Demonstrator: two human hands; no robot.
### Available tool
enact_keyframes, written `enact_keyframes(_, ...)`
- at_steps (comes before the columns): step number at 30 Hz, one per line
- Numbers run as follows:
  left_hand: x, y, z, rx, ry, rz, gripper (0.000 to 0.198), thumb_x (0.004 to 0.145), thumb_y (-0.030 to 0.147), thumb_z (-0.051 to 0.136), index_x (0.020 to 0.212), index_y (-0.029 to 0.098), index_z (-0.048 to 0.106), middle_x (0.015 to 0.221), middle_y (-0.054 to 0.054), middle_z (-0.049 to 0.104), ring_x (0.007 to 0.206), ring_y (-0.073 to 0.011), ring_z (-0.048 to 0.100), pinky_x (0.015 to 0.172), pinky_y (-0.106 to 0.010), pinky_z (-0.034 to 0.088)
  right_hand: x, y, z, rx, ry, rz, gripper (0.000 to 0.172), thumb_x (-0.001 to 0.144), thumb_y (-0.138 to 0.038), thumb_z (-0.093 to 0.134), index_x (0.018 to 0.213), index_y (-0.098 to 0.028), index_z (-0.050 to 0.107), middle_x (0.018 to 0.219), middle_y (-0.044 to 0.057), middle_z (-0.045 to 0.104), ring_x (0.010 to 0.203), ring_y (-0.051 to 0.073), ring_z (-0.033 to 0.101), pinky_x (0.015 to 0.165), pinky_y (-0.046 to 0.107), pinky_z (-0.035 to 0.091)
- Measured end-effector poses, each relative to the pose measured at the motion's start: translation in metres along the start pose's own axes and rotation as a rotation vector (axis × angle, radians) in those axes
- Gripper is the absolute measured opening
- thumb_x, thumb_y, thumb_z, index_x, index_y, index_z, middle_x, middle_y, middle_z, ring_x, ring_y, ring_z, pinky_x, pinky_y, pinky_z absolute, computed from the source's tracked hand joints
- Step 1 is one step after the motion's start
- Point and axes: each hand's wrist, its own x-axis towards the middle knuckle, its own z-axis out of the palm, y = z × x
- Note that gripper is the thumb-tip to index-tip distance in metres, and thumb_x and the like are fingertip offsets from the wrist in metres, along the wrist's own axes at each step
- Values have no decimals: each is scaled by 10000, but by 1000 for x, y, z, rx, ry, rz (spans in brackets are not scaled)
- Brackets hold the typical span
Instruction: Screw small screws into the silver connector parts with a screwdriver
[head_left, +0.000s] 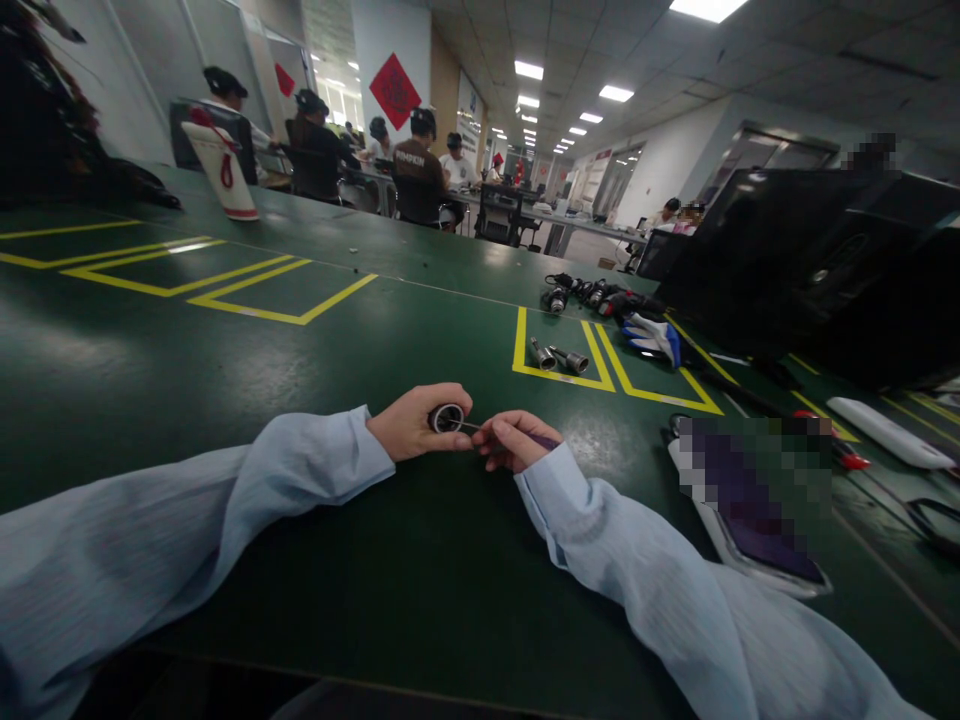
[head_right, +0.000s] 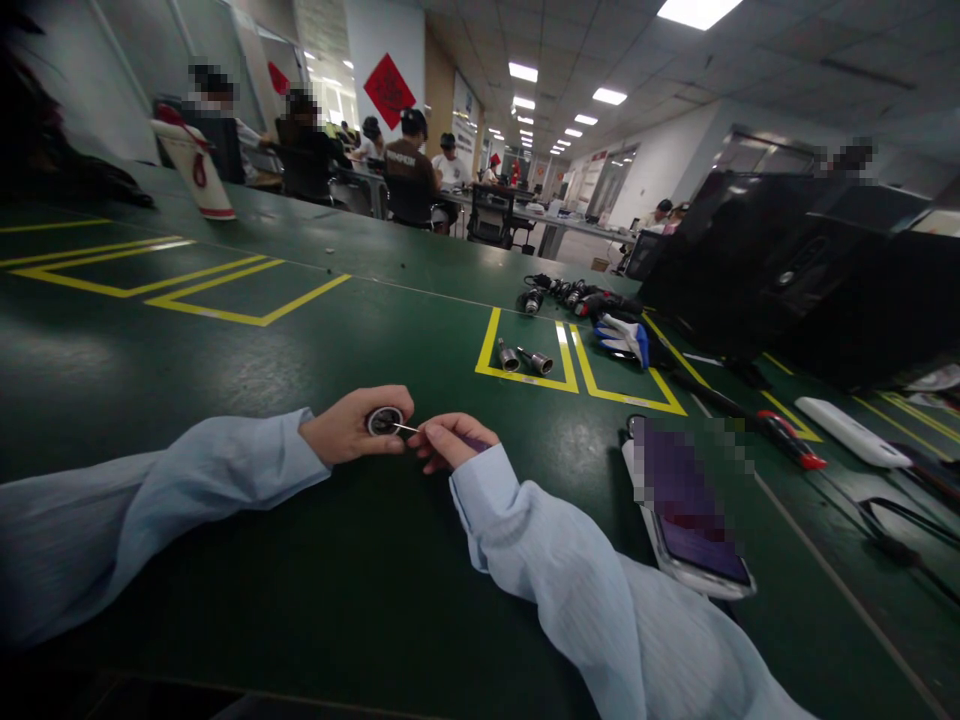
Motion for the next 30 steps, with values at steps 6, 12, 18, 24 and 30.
enact_keyframes(6, 0, 5, 0, 62, 69, 140, 95, 795, 218, 522, 804, 130, 557, 786, -26, 503, 717, -109, 494, 652, -229, 416, 3, 1, -1, 30, 36, 25, 265, 584, -379, 745, 698, -164, 642, 667, 12, 684, 558, 94, 592, 450, 181, 478)
enact_keyframes(12, 0, 4, 1, 54, 24, 174, 107, 815, 175, 490, 752, 130, 564, 779, -30, 493, 728, -109, 492, 672, -231, 425, 3, 0, 1, 9, 61, 31, 255, 582, -373, 745, 679, -161, 639, 636, 11, 681, 550, 91, 593, 450, 179, 479)
enact_keyframes(18, 1, 2, 1, 41, 22, 157, 117, 823, 184, 484, 742, 135, 554, 770, -24, 498, 724, -107, 491, 679, -234, 424, 2, 2, 0, 1, 96, 32, 253, 585, -349, 740, 710, -163, 623, 637, 12, 674, 553, 103, 588, 464, 201, 477)
enact_keyframes(24, 2, 1, -1, 49, 53, 104, 124, 818, 189, 492, 727, 130, 551, 749, -18, 496, 693, -104, 483, 663, -238, 418, 17, -28, -18, -77, 336, -304, 202, 675, -211, 597, 871, -209, 548, 822, 20, 644, 712, 140, 588, 585, 265, 477)
enact_keyframes(30, 2, -1, 0, 50, 50, 105, 139, 822, 202, 485, 725, 125, 549, 735, -18, 499, 689, -110, 480, 659, -246, 411, -70, -72, 6, -856, -77, -840, 151, 791, -205, 493, 814, -286, 617, 795, 4, 656, 798, 167, 595, 777, 347, 470)
